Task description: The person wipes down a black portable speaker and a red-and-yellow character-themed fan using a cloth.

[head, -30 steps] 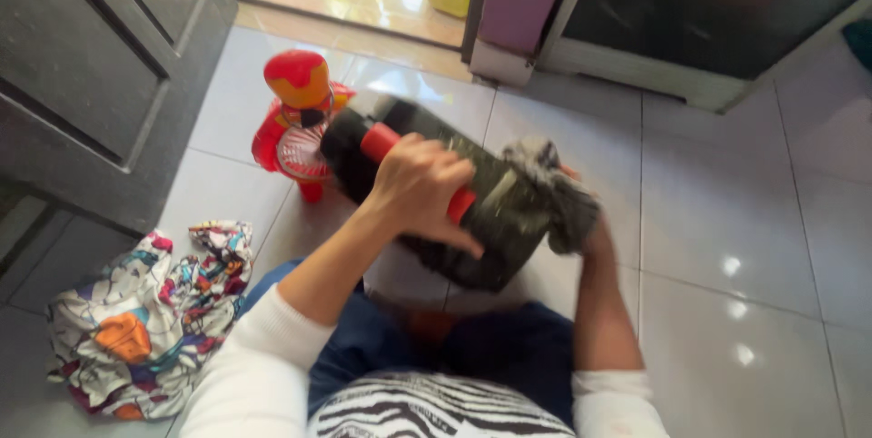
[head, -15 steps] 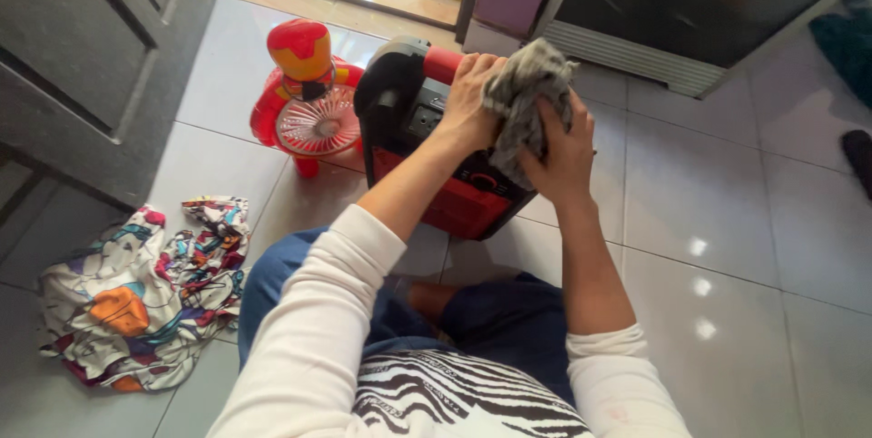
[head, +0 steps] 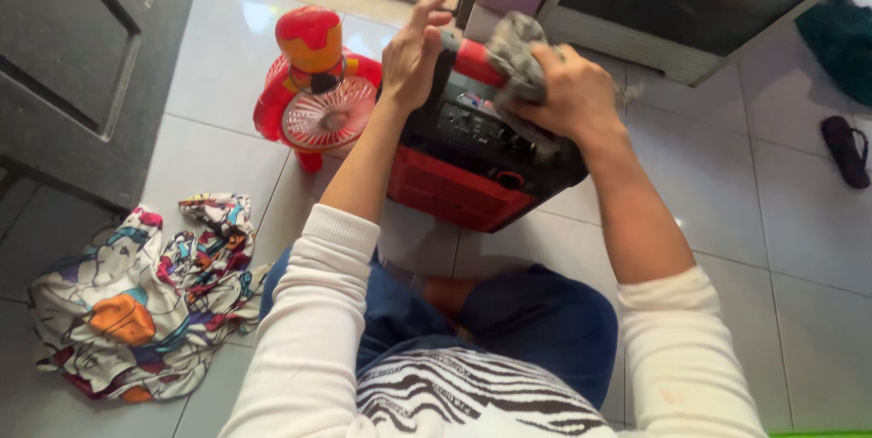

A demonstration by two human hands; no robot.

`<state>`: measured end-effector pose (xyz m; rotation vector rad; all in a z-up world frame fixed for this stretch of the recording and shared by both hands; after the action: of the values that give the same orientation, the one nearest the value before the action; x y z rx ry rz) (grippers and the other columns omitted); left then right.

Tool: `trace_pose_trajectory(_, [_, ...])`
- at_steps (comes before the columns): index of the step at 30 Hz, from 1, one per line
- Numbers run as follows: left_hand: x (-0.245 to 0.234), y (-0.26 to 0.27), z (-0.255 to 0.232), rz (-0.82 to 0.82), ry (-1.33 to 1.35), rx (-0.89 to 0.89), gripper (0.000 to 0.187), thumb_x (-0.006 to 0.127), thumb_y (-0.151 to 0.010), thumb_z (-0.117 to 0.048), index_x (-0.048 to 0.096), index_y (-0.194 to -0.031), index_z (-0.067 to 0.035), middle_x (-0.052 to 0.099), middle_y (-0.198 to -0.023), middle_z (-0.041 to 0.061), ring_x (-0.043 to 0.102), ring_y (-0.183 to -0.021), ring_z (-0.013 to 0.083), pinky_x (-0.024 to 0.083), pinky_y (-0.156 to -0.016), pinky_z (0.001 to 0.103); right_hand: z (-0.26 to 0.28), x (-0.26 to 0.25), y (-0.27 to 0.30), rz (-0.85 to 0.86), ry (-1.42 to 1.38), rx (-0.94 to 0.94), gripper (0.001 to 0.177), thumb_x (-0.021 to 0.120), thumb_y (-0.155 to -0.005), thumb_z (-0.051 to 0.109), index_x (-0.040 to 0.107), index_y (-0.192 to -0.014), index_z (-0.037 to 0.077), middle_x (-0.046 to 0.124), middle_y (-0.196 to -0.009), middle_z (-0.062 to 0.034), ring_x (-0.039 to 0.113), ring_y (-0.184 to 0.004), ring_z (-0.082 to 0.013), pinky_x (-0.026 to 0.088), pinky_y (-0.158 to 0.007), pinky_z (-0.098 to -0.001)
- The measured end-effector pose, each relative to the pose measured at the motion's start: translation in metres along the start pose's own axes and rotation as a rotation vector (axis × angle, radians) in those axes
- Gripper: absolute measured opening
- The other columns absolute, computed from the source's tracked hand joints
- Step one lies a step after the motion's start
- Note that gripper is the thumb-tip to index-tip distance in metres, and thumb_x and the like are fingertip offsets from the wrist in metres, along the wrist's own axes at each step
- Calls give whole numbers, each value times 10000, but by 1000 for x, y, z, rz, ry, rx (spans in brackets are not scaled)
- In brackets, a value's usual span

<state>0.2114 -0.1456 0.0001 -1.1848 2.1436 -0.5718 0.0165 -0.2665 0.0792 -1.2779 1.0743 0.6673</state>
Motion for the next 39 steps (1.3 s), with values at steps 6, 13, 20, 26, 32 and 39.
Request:
trace_pose_trajectory(6, [-10, 7, 11, -88, 276, 102, 978, 109, -982, -880, 208, -1698, -221, 501, -1572, 205, 528, -1504, 387, 476, -1194, 475, 88, 53, -99, 245, 74, -58, 673, 814, -704, 200, 585, -1328, 95, 732, -1076, -159, 730, -991, -354, 586, -837, -460])
trace_pose_trajectory(13, [1, 10, 12, -4, -76, -69, 977, 126, -909, -879, 181, -1632, -224, 498, -1556, 227, 592, -1307, 445, 557, -944, 484, 80, 33, -80, 170, -64, -100, 872, 874, -659, 313, 537, -1452, 182, 758, -1063, -124, 724, -984, -327, 567, -851, -463])
trace_pose_trajectory(20, [-3, 13, 0, 40, -316, -14, 723, 425, -1010, -726, 429, -1515, -209, 660, -1334, 136, 667, -1201, 349, 519, -991, 502, -7, 8, 2, 24, 22, 67, 722, 889, -716, 649, 671, -1222, 182, 745, -1094, -102, 734, -948, -329, 582, -789, -473])
trace_pose_trajectory(26, [-5, 16, -12, -42, -381, -47, 627, 444, -1000, -674, 538, -1391, -193, 652, -1325, 107, 623, -1205, 330, 487, -934, 529, -36, 13, 95, -353, -253, 98, 506, 757, -872, 250, 712, -1361, 127, 589, -1387, -164, 593, -1290, -406, 517, -1084, -468])
trace_pose_trajectory(32, [-16, 33, -27, -131, -398, -128, 594, 459, -980, -645, 570, -1354, -197, 664, -1286, 85, 613, -1229, 309, 451, -940, 565, 53, 36, 100, 1, 104, -173, 527, 796, -685, 240, 725, -1195, 127, 512, -1492, -151, 281, -1500, -417, 154, -1216, -618])
trace_pose_trajectory(39, [-29, 46, -28, -130, -329, -69, 538, 522, -1024, -501, 524, -1452, -176, 630, -1359, 123, 583, -1267, 327, 438, -1038, 518, 70, 86, 1, 424, -65, 302, 758, 525, -986, 543, 396, -1587, 99, 370, -1608, -223, 346, -1495, -416, 269, -1239, -524])
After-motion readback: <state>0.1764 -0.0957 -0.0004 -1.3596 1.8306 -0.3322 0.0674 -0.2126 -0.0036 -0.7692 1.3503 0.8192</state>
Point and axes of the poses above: each hand's wrist, its own y-axis away from the middle knuckle, its own x-axis out of the palm, z = x × y, the point moved 8 cm from there along -y, towards the middle knuckle
